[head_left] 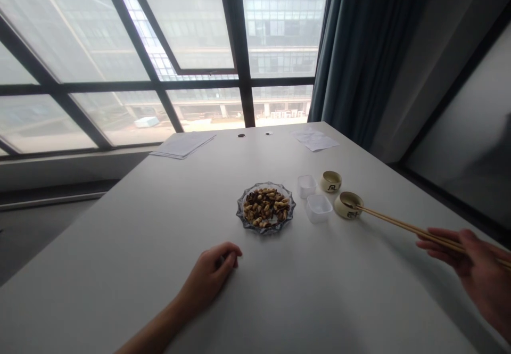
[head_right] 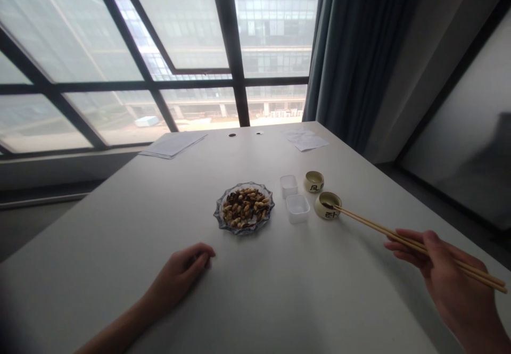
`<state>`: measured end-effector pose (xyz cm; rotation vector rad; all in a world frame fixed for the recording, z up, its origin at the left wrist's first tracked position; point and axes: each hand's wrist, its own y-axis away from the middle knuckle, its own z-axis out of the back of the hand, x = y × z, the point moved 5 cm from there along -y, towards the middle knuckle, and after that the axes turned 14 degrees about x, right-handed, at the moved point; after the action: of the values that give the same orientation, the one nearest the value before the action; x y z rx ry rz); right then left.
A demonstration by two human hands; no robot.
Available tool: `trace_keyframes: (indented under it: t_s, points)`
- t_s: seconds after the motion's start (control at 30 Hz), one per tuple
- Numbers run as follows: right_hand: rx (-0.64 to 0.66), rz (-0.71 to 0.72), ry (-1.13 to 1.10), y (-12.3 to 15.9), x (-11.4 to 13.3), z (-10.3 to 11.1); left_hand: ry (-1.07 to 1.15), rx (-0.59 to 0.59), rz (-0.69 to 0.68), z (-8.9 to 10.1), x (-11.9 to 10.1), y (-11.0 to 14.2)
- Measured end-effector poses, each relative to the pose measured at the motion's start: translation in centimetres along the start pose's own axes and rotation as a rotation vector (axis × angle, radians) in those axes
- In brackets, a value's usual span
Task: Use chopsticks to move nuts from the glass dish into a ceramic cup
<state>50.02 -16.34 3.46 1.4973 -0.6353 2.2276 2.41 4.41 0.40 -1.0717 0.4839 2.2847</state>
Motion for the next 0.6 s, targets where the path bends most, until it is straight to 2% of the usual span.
trace_keyframes:
  t_s: [0.1, 0.23, 0.47, 0.6]
  points:
    - [-0.119, -0.08, -0.212, 0.7, 0.4, -0.4, 0.003, 0.003, -0.001, 0.0, -0.1, 0.0]
    - [-0.134, -0.081, -0.228, 1.0, 1.7, -1.4, -0.009, 0.009, -0.014, 0.0, 0.1, 0.0]
    - [-0.105, -0.059, -0.218, 1.3, 2.1, -2.3, -0.014, 0.017, 0.001, -0.1, 0.4, 0.0]
    - [-0.128, -0.096, -0.249, 1.2, 2.9, -2.9, -0.001, 0.017, -0.01, -0.2, 0.3, 0.1]
